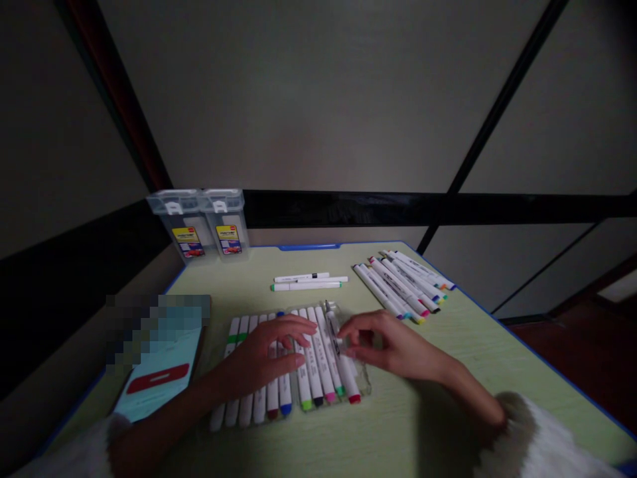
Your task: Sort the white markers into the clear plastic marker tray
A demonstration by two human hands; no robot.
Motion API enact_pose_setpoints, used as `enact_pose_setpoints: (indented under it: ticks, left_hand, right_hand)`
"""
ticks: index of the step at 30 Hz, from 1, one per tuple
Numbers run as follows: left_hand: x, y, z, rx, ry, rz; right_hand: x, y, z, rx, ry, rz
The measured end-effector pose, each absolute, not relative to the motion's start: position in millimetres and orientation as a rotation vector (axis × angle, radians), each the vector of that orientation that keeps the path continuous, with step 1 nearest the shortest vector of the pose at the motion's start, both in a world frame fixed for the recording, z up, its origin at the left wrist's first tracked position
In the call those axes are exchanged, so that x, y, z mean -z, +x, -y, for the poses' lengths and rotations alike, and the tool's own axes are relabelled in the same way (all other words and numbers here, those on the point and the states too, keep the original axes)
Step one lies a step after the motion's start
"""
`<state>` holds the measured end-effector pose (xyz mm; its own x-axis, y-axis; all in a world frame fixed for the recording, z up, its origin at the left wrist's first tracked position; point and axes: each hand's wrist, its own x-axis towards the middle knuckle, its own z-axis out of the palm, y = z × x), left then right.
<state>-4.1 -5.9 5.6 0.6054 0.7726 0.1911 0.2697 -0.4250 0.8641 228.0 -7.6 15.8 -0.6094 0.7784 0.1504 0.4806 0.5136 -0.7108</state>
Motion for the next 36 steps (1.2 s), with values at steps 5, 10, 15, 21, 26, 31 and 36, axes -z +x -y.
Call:
enact_pose_setpoints:
  ticks: [5,10,15,21,26,31,36]
  left_hand:
    - [-5,-4,5,-0.742,2.004,-0.826]
    - [-3,-6,4,-0.748,2.017,-0.806]
    - [-1,-6,4,-0.760,2.000,-0.806]
    - [-3,-4,4,-0.763,1.988,-0.814]
    - [-5,-3,4,-0.761,1.993,-0.815]
    - [-6,-2,4,-0.746,2.005,-0.831]
    - [-5,-4,4,-0.725,2.025,-0.840]
  right_hand:
    - [-15,235,0,-0.616,-1.133,2.147]
    - [-6,228,0,-0.684,-1.226,2.174]
    - [5,221,-2,-0.718,-1.210,2.171]
    - [6,221,-5,-0.858,-1.196,2.139]
    - [8,220,-6,-0.927,-1.176,2.118]
    - [10,219,-8,-0.963,-1.191,2.097]
    - [9,218,-9,-0.992,-1.185,2.090]
